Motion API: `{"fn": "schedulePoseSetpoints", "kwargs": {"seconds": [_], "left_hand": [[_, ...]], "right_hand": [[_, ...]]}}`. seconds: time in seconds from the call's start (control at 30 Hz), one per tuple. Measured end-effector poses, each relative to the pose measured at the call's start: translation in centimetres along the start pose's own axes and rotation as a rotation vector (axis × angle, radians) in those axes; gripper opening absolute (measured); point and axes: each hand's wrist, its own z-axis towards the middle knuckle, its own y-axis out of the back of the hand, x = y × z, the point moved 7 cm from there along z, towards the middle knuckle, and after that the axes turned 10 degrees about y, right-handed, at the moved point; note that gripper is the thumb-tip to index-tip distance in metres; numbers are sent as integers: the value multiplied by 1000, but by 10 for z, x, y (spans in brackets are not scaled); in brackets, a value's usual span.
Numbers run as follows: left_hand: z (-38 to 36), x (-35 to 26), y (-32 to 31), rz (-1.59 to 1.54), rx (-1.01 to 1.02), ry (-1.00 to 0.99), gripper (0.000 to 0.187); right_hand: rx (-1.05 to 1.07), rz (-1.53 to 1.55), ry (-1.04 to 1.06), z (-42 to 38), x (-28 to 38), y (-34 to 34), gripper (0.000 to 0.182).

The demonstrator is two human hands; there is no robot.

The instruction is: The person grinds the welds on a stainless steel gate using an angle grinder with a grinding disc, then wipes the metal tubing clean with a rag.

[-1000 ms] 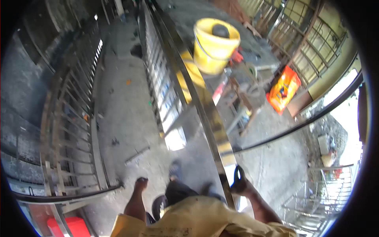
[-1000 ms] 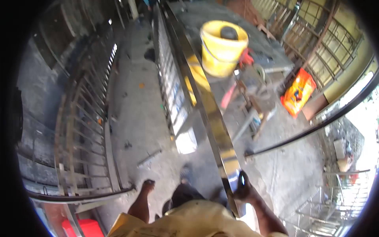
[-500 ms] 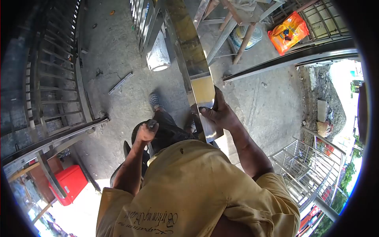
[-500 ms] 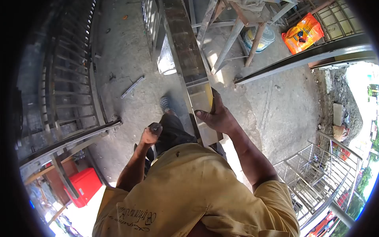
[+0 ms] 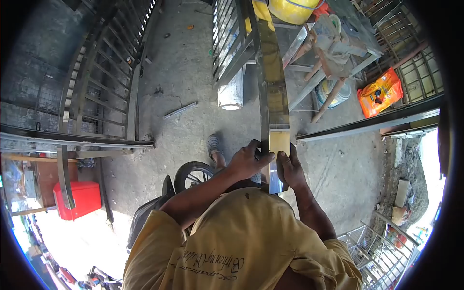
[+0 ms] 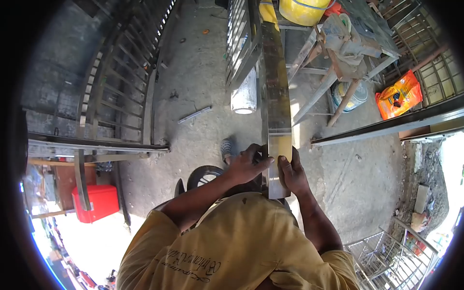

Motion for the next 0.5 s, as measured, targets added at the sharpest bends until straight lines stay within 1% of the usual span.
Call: {"fn": "schedulePoseSetpoints", "kwargs": {"seconds": [0.03, 0.13, 0.17, 0.2, 0.23, 0.3, 0.43, 0.47, 0.5], "left_hand": [[1, 1, 0, -18, -59, -11, 61], [-4, -7, 1, 9, -82, -1, 53], [2, 3, -7, 43, -170, -175, 51], [5, 8, -11, 36, -210, -249, 50], [8, 13, -16, 32, -251, -322, 49], [7, 15, -18, -62, -239, -257, 49], [8, 15, -23, 142, -260, -330, 51], [7, 12, -24, 206, -249, -332, 52], [6, 9, -25, 269, -240, -332, 53]], "right_hand": [[-11, 66, -88, -3, 0, -1, 46], [17, -30, -133, -6, 4, 1, 48], [23, -81, -102, -7, -10, 4, 49], [28, -130, -78, -7, -26, 6, 51], [41, -123, -90, -9, -21, 7, 52], [77, -81, -125, -12, -9, 5, 53], [157, -57, -318, -23, -22, 7, 51], [135, -88, -247, -24, -19, 8, 50], [156, -104, -249, -27, -23, 8, 51]]}}
